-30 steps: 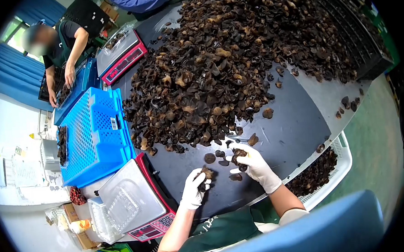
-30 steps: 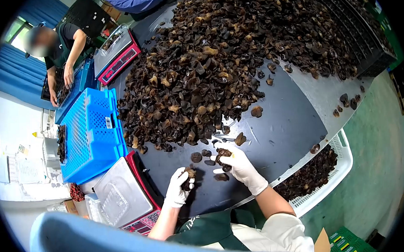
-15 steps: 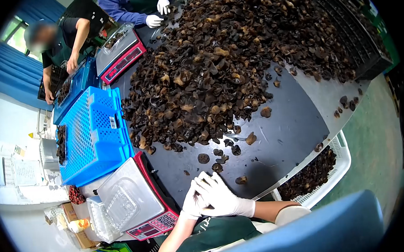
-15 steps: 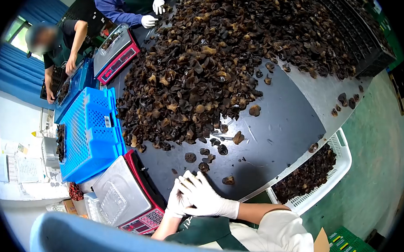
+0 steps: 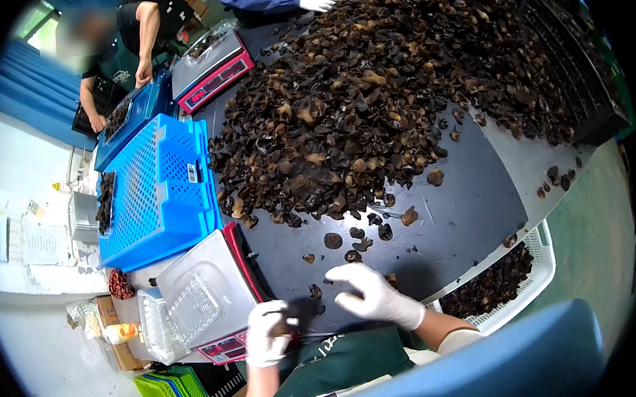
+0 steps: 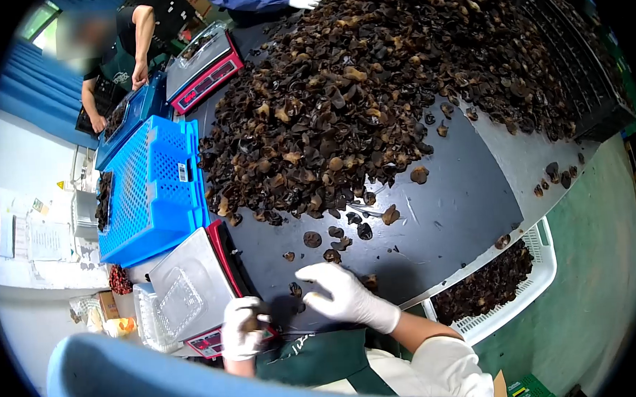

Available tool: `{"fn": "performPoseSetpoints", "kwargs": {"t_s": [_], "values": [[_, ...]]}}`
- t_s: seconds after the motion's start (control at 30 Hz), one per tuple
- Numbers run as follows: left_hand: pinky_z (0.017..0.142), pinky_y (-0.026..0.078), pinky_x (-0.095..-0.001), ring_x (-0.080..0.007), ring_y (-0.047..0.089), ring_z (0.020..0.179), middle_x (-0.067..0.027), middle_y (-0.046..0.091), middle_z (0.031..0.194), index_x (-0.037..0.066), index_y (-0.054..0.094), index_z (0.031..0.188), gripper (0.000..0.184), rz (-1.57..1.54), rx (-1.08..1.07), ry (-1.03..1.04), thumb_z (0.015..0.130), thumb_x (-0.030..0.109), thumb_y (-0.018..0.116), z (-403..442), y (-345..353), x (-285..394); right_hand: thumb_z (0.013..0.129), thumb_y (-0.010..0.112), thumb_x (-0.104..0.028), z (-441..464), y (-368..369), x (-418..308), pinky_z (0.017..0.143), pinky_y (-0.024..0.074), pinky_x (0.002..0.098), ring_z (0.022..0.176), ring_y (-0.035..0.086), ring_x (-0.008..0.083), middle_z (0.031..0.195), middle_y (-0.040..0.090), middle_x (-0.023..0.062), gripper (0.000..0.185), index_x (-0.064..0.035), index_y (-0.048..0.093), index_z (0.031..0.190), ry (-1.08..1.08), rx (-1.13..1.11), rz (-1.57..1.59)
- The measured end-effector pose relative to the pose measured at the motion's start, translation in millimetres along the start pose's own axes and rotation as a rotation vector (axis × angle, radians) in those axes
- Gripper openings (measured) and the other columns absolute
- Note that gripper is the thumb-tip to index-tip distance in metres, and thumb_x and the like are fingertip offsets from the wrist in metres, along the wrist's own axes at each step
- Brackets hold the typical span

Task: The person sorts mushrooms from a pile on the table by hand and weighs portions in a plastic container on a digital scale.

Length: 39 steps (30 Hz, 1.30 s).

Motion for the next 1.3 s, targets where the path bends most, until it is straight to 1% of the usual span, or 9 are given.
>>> {"fn": "performPoseSetpoints", "kwargs": {"t_s": [0.2, 0.43, 0.6, 0.73, 0.9, 0.93, 1.0, 1.13, 1.3], "values": [[0.086, 0.047, -0.0340, -0.0205, 0.056, 0.089, -0.0089, 0.061, 0.101, 0.001, 0.061, 0.099, 0.013, 1.133, 0.802, 1.011, 0.086, -0.001, 0.060, -12.6, -86.4, 127.9, 0.077, 0.072, -0.014, -22.7, -50.6, 36.2, 0.066, 0.0530, 0.0379, 0.072, 0.065, 0.0284, 0.078, 0.067, 0.0070, 0.007, -0.0094, 0.069, 0.081, 0.164, 0.038, -0.537], [0.105, 0.038, -0.0442, -0.0359, 0.050, 0.117, -0.0209, 0.050, 0.126, 0.002, 0.059, 0.119, 0.041, 1.605, 0.679, 0.684, 0.081, 0.015, 0.072, 21.2, -194.7, 102.7, 0.076, 0.072, -0.012, -0.2, -55.3, 65.2, 0.078, 0.0509, 0.0374, 0.089, 0.061, 0.0298, 0.097, 0.062, 0.0101, 0.022, -0.0067, 0.062, 0.095, 0.047, 0.243, -0.710], [0.106, 0.037, -0.0477, -0.0390, 0.046, 0.123, -0.0229, 0.048, 0.131, 0.001, 0.056, 0.124, 0.046, 1.712, 0.910, 0.847, 0.083, 0.016, 0.070, 9.7, -100.7, 103.6, 0.079, 0.068, -0.005, 2.6, -58.8, 106.5, 0.080, 0.0509, 0.0376, 0.089, 0.061, 0.0309, 0.097, 0.061, 0.0109, 0.019, -0.0044, 0.060, 0.096, 0.083, 0.243, -0.654], [0.102, 0.041, -0.0441, -0.0368, 0.051, 0.119, -0.0203, 0.053, 0.125, 0.004, 0.063, 0.117, 0.035, 1.502, 0.302, 0.949, 0.082, 0.009, 0.068, 15.4, -9.5, 74.8, 0.087, 0.055, 0.002, 4.7, -77.4, 102.9, 0.069, 0.0497, 0.0268, 0.079, 0.061, 0.0139, 0.094, 0.063, 0.0064, 0.017, -0.0037, 0.062, 0.101, 0.268, 0.455, -0.217], [0.098, 0.046, -0.0418, -0.0362, 0.056, 0.112, -0.0187, 0.056, 0.122, 0.005, 0.064, 0.116, 0.034, 1.375, -0.130, 0.712, 0.083, 0.008, 0.068, 65.2, 47.7, 2.9, 0.093, 0.051, -0.003, -3.8, -126.1, 108.9, 0.074, 0.0520, 0.0286, 0.084, 0.062, 0.0136, 0.104, 0.065, 0.0099, 0.024, 0.0004, 0.058, 0.115, 0.266, 0.646, 0.774], [0.098, 0.046, -0.0416, -0.0364, 0.056, 0.112, -0.0190, 0.056, 0.122, 0.006, 0.064, 0.118, 0.035, 1.366, -0.185, 0.678, 0.083, 0.010, 0.068, 75.5, 56.6, -8.9, 0.093, 0.051, -0.003, -5.1, -130.5, 110.2, 0.074, 0.0520, 0.0286, 0.084, 0.062, 0.0136, 0.104, 0.065, 0.0099, 0.024, 0.0004, 0.058, 0.115, 0.262, 0.654, 0.760], [0.102, 0.043, -0.0407, -0.0368, 0.053, 0.118, -0.0201, 0.052, 0.128, 0.006, 0.059, 0.126, 0.040, 1.335, -0.310, 0.613, 0.086, 0.012, 0.065, 96.3, 71.0, -30.8, 0.091, 0.061, -0.008, -5.4, -136.0, 110.2, 0.074, 0.0513, 0.0282, 0.085, 0.063, 0.0163, 0.105, 0.065, 0.0090, 0.027, -0.0009, 0.058, 0.117, 0.394, 0.597, -0.099], [0.105, 0.042, -0.0422, -0.0383, 0.052, 0.120, -0.0198, 0.050, 0.133, 0.009, 0.056, 0.131, 0.046, 1.439, -0.344, 0.685, 0.085, 0.011, 0.065, 135.7, 82.1, -68.6, 0.082, 0.072, -0.013, 1.9, -112.2, 104.4, 0.066, 0.0498, 0.0308, 0.070, 0.061, 0.0219, 0.091, 0.058, 0.0121, 0.022, -0.0057, 0.063, 0.101, 0.093, 0.371, -0.899], [0.087, 0.048, -0.0403, -0.0339, 0.058, 0.096, -0.0142, 0.062, 0.101, 0.005, 0.061, 0.104, 0.022, 1.344, -0.353, 0.722, 0.083, 0.005, 0.063, 163.1, 65.5, -81.7, 0.085, 0.071, -0.014, 4.1, -118.9, 125.5, 0.064, 0.0508, 0.0311, 0.068, 0.062, 0.0212, 0.084, 0.062, 0.0078, 0.019, -0.0079, 0.063, 0.101, 0.232, 0.550, -0.562]]}}
Point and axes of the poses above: each hand's wrist, its own z-axis towards the middle knuckle, its own y-axis out of the palm, x = y × z, the point moved 2 cm from there along z, towards the middle knuckle
